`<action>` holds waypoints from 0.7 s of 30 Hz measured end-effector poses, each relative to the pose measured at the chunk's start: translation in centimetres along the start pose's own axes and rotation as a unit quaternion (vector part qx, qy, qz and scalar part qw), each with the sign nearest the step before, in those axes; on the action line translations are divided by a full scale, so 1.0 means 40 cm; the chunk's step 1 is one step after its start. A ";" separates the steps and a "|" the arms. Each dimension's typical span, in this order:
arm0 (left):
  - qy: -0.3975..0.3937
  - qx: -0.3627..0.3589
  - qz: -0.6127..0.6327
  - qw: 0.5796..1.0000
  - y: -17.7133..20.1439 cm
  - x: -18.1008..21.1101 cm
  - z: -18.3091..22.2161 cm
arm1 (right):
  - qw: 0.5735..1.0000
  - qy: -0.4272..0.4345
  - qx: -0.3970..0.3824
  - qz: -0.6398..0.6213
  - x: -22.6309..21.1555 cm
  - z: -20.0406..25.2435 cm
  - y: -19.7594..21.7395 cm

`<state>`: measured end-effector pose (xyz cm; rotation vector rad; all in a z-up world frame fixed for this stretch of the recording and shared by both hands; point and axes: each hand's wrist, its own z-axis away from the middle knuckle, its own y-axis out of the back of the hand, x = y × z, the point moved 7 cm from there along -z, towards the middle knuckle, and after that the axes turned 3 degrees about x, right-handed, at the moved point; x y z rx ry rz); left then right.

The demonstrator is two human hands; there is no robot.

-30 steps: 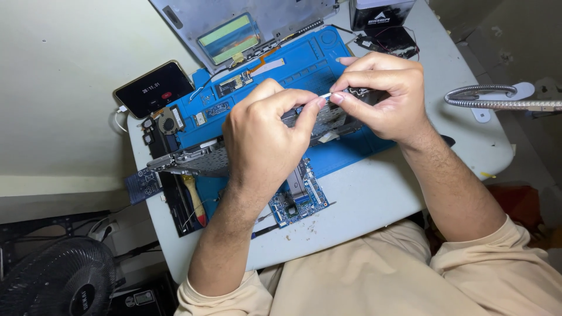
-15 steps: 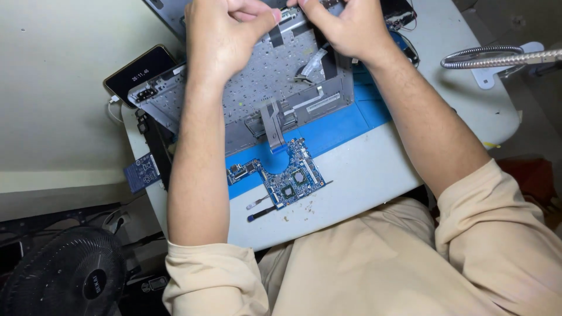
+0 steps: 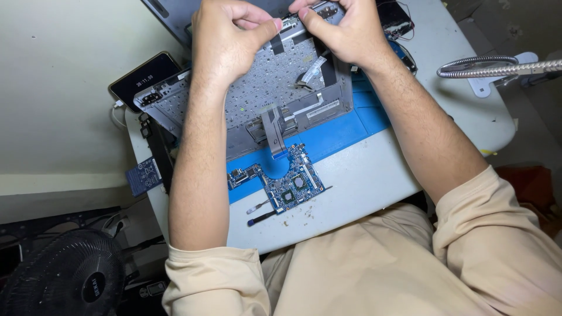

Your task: Cleaning a laptop motherboard with a brush and installing it into the chassis, including connecting ribbon cables.

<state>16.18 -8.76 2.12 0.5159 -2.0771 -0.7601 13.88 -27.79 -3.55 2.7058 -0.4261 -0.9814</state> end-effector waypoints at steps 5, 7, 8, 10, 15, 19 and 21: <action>0.030 -0.002 -0.001 1.000 0.025 0.069 0.045 | 0.998 -0.009 -0.015 -0.068 -0.080 -0.002 0.031; 0.027 0.002 -0.001 1.000 0.042 0.116 0.070 | 0.994 -0.036 -0.030 -0.097 -0.113 0.009 0.042; 0.024 0.001 0.001 1.000 0.047 0.141 0.083 | 0.989 -0.068 -0.043 -0.127 -0.124 0.020 0.045; 0.016 0.020 0.000 1.000 0.054 0.169 0.117 | 0.991 -0.070 -0.047 -0.101 -0.146 0.043 0.055; -0.003 0.045 0.005 0.999 0.067 0.235 0.180 | 0.995 -0.075 -0.038 -0.047 -0.189 0.083 0.074; 0.015 0.061 -0.022 0.998 0.071 0.261 0.219 | 0.995 -0.063 -0.042 -0.063 -0.213 0.099 0.080; 0.012 0.075 -0.029 0.997 0.071 0.269 0.236 | 0.995 -0.057 -0.047 -0.062 -0.220 0.108 0.080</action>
